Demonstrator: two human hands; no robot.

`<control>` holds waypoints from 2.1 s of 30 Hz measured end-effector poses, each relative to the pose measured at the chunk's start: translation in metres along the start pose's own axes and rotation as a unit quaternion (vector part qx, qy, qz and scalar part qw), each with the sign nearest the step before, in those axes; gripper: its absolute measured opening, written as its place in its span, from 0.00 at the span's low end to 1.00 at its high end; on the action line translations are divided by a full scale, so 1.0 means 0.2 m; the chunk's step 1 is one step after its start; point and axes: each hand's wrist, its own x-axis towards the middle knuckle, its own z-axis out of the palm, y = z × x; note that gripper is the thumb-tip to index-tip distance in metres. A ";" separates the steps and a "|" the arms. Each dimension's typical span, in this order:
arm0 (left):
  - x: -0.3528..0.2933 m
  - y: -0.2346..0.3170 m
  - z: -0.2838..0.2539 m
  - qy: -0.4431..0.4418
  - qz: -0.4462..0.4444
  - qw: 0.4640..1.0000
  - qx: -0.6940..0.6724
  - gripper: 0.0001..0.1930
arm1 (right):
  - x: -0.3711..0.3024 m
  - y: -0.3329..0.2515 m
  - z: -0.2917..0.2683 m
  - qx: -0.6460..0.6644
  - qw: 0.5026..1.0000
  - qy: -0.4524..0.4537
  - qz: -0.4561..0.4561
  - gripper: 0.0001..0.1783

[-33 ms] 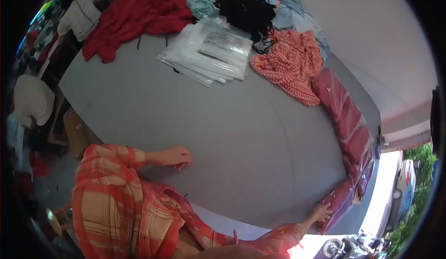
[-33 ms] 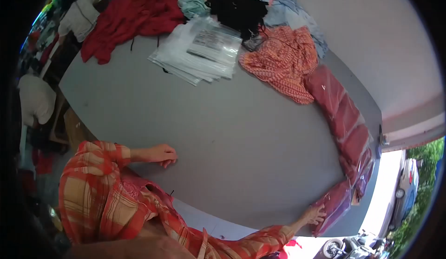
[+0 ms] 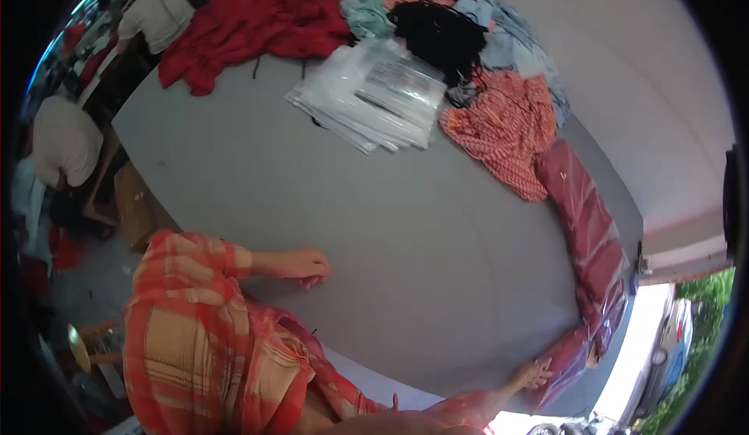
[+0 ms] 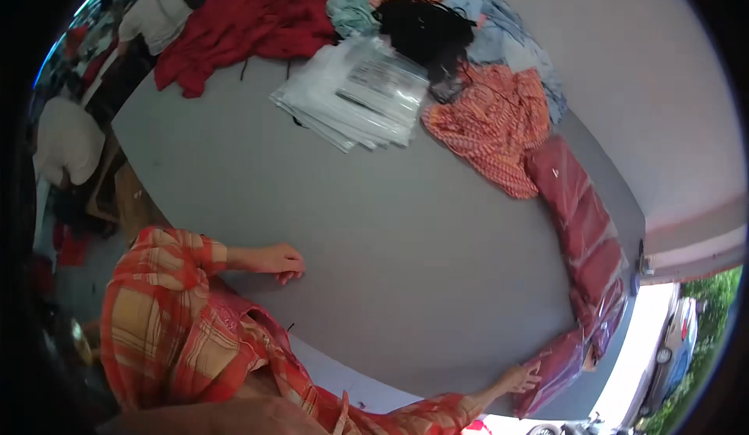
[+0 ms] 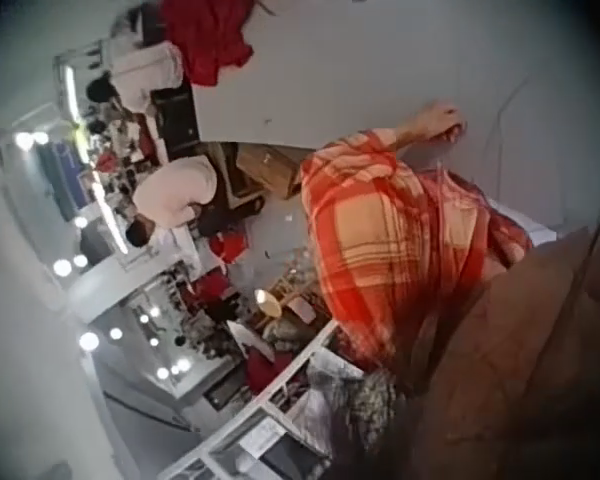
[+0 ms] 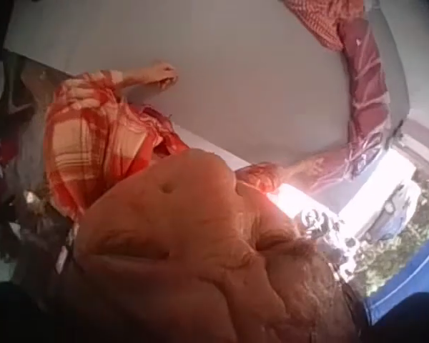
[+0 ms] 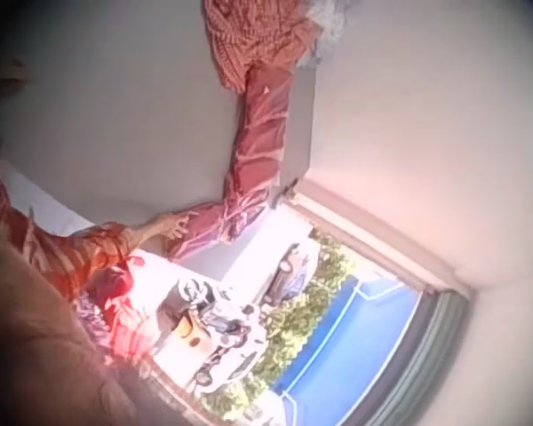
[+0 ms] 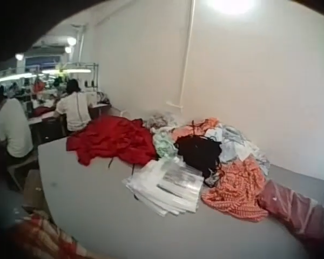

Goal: Folding red garments and placing them into clear plastic bags.

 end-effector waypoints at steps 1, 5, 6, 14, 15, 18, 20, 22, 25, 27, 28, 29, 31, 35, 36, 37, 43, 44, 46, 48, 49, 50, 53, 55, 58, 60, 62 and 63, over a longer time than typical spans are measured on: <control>-0.02 -0.02 -0.03 -0.006 0.005 1.000 -0.017 0.15 | -0.07 -0.09 -0.05 0.065 0.995 0.018 -0.073 0.26; -0.17 -0.01 -0.35 0.220 0.125 0.964 0.078 0.12 | -0.63 -0.69 -0.33 0.253 0.911 -0.038 -0.323 0.21; -0.15 0.00 -0.50 0.304 0.176 0.927 0.132 0.11 | -0.76 -0.75 -0.37 0.282 0.882 -0.008 -0.378 0.19; -0.53 -0.02 -2.20 0.688 0.078 0.644 0.325 0.17 | -1.81 -1.48 -1.17 0.412 0.689 -0.131 -0.581 0.12; -0.56 -0.05 -2.37 0.721 0.076 0.589 0.357 0.19 | -1.91 -1.56 -1.25 0.408 0.675 -0.123 -0.602 0.11; -0.63 -0.23 -2.77 0.758 0.069 0.509 0.402 0.21 | -2.23 -1.97 -1.59 0.410 0.620 -0.126 -0.657 0.10; -0.65 -0.33 -2.95 0.770 0.051 0.490 0.406 0.16 | -2.45 -2.26 -1.83 0.428 0.567 -0.140 -0.690 0.10; -0.68 -0.38 -3.02 0.726 0.041 0.524 0.442 0.12 | -2.65 -2.50 -2.05 0.430 0.525 -0.160 -0.717 0.10; -0.76 -0.40 -2.98 0.660 0.175 0.561 0.468 0.03 | -2.92 -2.82 -2.28 0.437 0.457 -0.118 -0.766 0.11; -0.91 -0.28 -2.77 0.536 0.361 0.637 0.421 0.05 | -3.06 -2.96 -2.42 0.437 0.439 -0.047 -0.784 0.13; -1.01 -0.28 -2.67 0.496 0.367 0.671 0.410 0.04 | -3.14 -3.02 -2.49 0.444 0.427 -0.014 -0.787 0.14; -1.09 -0.30 -2.57 0.455 0.369 0.706 0.397 0.03 | -3.22 -3.07 -2.55 0.450 0.414 0.016 -0.791 0.16; -1.23 -0.41 -2.38 0.363 0.381 0.754 0.393 0.06 | -3.40 -3.19 -2.68 0.475 0.382 0.005 -0.793 0.18; -1.36 -0.66 -2.04 0.217 0.259 0.893 0.298 0.08 | -3.69 -3.42 -2.82 0.521 0.360 0.057 -0.771 0.19; -1.37 -0.69 -2.00 0.184 0.232 0.921 0.253 0.08 | -3.72 -3.44 -2.79 0.522 0.347 0.087 -0.775 0.20; -1.37 -0.73 -1.99 0.180 0.227 0.925 0.245 0.08 | -3.77 -3.42 -2.75 0.517 0.349 0.077 -0.778 0.20; -1.43 -0.67 -2.18 0.526 0.188 0.809 0.182 0.06 | -3.80 -3.10 -2.49 0.501 0.347 0.019 -0.793 0.31; -1.39 -0.63 -2.26 0.607 0.192 0.762 0.113 0.06 | -3.74 -3.03 -2.48 0.478 0.374 0.048 -0.793 0.35; -1.31 -0.66 -2.48 0.652 0.172 0.739 -0.005 0.12 | -3.71 -2.99 -2.44 0.432 0.439 -0.050 -0.786 0.36; -1.19 -0.65 -2.68 0.638 0.151 0.743 -0.133 0.20 | -3.66 -2.96 -2.40 0.383 0.503 -0.137 -0.762 0.37; -1.12 -0.63 -2.77 0.619 0.150 0.747 -0.190 0.25 | -3.62 -2.94 -2.36 0.383 0.495 -0.100 -0.774 0.34; -1.07 -0.56 -2.81 0.615 0.155 0.750 -0.187 0.25 | -3.60 -2.92 -2.32 0.383 0.484 -0.065 -0.784 0.31; -0.97 -0.45 -2.84 0.678 0.112 0.718 -0.107 0.32 | -3.52 -2.80 -2.31 0.420 0.453 -0.004 -0.787 0.24; -0.96 -0.41 -2.85 0.660 0.148 0.725 -0.127 0.29 | -3.43 -2.69 -2.36 0.500 0.425 0.002 -0.754 0.23; -1.06 -0.34 -2.67 0.600 0.232 0.758 -0.108 0.19 | -3.24 -2.56 -2.41 0.596 0.424 0.062 -0.679 0.21; -1.15 -0.28 -2.35 0.539 0.323 0.773 -0.091 0.14 | -3.11 -2.45 -2.42 0.654 0.432 0.028 -0.621 0.20; -1.23 -0.30 -1.97 0.518 0.309 0.797 -0.017 0.12 | -3.01 -2.32 -2.41 0.707 0.434 -0.009 -0.558 0.19; -1.27 -0.33 -1.80 0.512 0.279 0.811 0.045 0.13 | -2.96 -2.25 -2.39 0.736 0.412 -0.045 -0.535 0.18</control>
